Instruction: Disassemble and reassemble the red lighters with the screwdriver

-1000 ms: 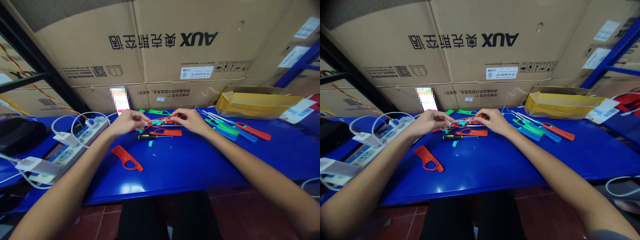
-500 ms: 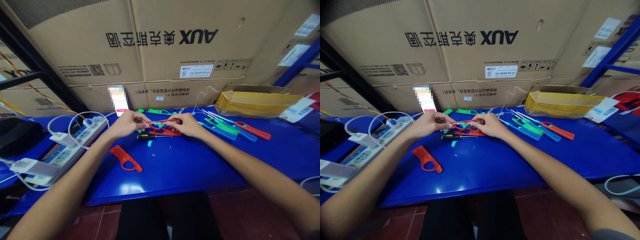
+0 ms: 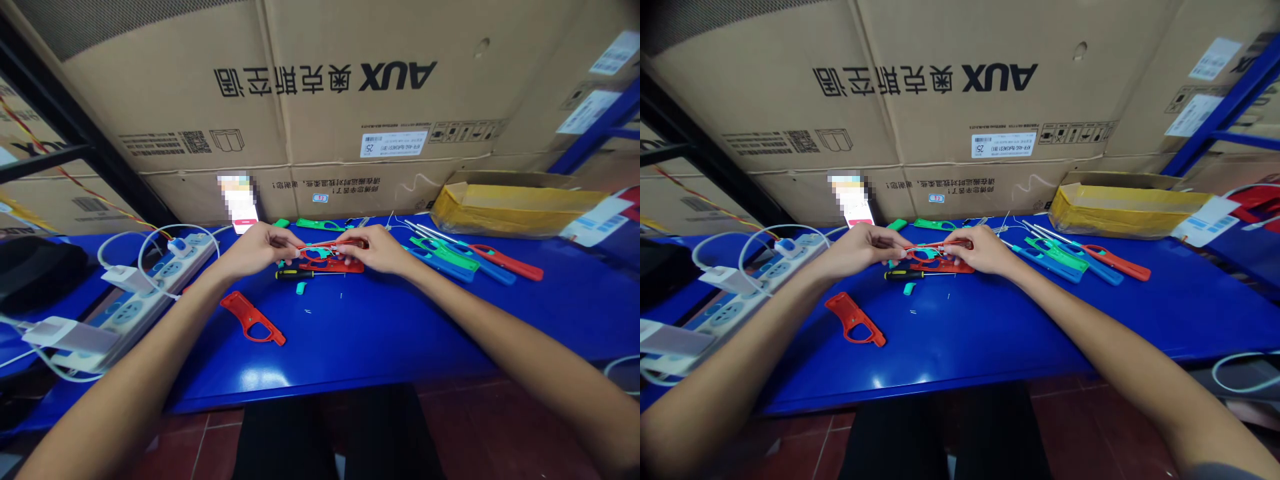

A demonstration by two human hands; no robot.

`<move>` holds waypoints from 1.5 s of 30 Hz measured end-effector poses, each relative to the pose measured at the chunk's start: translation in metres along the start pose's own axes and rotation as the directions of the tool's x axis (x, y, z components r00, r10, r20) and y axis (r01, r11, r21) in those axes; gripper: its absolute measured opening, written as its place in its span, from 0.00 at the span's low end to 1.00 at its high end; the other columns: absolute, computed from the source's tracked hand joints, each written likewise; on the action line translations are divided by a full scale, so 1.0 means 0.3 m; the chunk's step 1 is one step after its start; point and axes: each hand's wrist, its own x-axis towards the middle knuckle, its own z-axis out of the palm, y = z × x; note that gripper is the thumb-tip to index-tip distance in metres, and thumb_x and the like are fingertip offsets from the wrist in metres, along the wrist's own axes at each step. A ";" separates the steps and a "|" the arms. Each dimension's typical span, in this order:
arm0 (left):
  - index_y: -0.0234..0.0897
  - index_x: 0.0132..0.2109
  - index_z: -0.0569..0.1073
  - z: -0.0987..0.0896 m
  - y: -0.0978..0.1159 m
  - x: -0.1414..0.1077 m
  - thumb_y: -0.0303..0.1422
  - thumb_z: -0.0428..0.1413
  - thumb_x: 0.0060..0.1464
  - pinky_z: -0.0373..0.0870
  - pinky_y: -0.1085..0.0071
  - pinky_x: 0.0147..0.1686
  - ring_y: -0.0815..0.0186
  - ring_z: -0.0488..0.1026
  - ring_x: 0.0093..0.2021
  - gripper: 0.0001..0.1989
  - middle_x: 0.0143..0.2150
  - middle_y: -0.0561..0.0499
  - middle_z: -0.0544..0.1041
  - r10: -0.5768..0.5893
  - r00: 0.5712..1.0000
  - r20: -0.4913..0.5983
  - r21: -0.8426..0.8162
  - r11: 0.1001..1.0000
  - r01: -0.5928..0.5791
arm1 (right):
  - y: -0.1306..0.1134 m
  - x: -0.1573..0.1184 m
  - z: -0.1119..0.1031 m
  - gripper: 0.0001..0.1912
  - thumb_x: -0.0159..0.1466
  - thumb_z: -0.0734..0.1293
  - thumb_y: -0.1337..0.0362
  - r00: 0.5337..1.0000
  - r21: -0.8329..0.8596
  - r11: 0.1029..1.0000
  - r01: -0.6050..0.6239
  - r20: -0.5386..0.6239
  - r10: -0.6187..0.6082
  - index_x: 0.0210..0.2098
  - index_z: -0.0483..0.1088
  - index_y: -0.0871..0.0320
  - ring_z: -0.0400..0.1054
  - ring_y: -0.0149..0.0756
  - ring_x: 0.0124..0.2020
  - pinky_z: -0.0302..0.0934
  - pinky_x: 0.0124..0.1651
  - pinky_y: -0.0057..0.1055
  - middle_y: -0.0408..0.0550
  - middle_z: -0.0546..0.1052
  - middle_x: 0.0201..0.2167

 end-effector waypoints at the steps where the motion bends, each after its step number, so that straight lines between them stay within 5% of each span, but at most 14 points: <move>1: 0.35 0.44 0.86 0.001 -0.001 0.000 0.36 0.67 0.52 0.73 0.68 0.33 0.61 0.79 0.34 0.13 0.33 0.47 0.84 0.005 1.000 0.005 -0.001 1.000 -0.005 | 0.000 0.000 0.000 0.10 0.68 0.70 0.55 1.000 0.004 1.000 -0.005 -0.002 0.005 0.43 0.82 0.51 0.79 0.41 0.30 0.71 0.36 0.40 0.46 0.84 0.31; 12: 0.36 0.45 0.86 0.009 0.007 -0.006 0.35 0.66 0.54 0.73 0.67 0.34 0.62 0.78 0.33 0.13 0.33 0.47 0.85 0.007 1.000 0.011 0.002 1.000 -0.007 | -0.007 -0.004 0.001 0.06 0.68 0.70 0.58 1.000 0.051 0.999 -0.009 -0.007 0.009 0.38 0.77 0.53 0.72 0.35 0.22 0.66 0.29 0.37 0.42 0.80 0.23; 19: 0.34 0.45 0.86 0.011 0.019 -0.008 0.35 0.66 0.55 0.74 0.68 0.33 0.62 0.79 0.33 0.12 0.34 0.45 0.85 -0.005 1.000 -0.024 -0.014 1.000 0.005 | 0.010 -0.004 0.001 0.08 0.72 0.68 0.57 0.992 -0.119 0.986 0.120 -0.012 -0.122 0.47 0.77 0.50 0.79 0.40 0.37 0.69 0.42 0.39 0.45 0.85 0.40; 22: 0.34 0.43 0.85 0.010 0.022 -0.007 0.33 0.66 0.55 0.74 0.69 0.32 0.64 0.78 0.31 0.10 0.33 0.46 0.84 -0.006 0.999 -0.054 -0.031 0.999 0.005 | 0.000 -0.014 -0.022 0.12 0.72 0.70 0.55 0.957 -0.320 0.909 0.266 -0.023 -0.288 0.52 0.76 0.50 0.78 0.43 0.48 0.69 0.51 0.41 0.48 0.83 0.51; 31: 0.32 0.42 0.85 0.015 0.008 0.006 0.30 0.65 0.56 0.72 0.72 0.30 0.66 0.76 0.29 0.08 0.32 0.46 0.84 -0.040 0.996 -0.082 -0.036 0.999 0.037 | 0.016 -0.029 -0.064 0.17 0.80 0.60 0.58 0.854 -0.714 0.561 0.419 0.099 -0.511 0.54 0.80 0.54 0.80 0.41 0.46 0.70 0.45 0.36 0.51 0.86 0.47; 35: 0.32 0.42 0.85 0.014 -0.002 0.010 0.29 0.64 0.55 0.70 0.72 0.29 0.67 0.75 0.28 0.08 0.30 0.47 0.83 -0.057 0.995 -0.078 -0.042 0.998 0.054 | 0.004 -0.024 -0.056 0.19 0.80 0.60 0.57 0.839 -0.753 0.508 0.420 0.108 -0.533 0.58 0.79 0.57 0.78 0.43 0.48 0.71 0.49 0.38 0.55 0.84 0.51; 40: 0.31 0.42 0.85 0.018 -0.003 0.010 0.30 0.64 0.55 0.70 0.71 0.29 0.67 0.75 0.28 0.09 0.30 0.46 0.82 -0.068 0.994 -0.081 -0.057 0.996 0.064 | -0.017 -0.018 -0.049 0.21 0.81 0.56 0.62 0.823 -0.820 0.400 0.409 0.142 -0.550 0.62 0.74 0.63 0.71 0.44 0.42 0.66 0.44 0.39 0.58 0.80 0.45; 45: 0.32 0.42 0.85 0.030 0.006 0.007 0.31 0.64 0.55 0.70 0.71 0.29 0.66 0.76 0.29 0.09 0.30 0.45 0.83 -0.076 0.992 -0.097 -0.050 0.996 0.071 | -0.021 -0.020 -0.023 0.18 0.78 0.55 0.69 0.824 -0.826 0.390 0.406 0.146 -0.548 0.56 0.74 0.64 0.67 0.45 0.42 0.61 0.44 0.40 0.59 0.77 0.45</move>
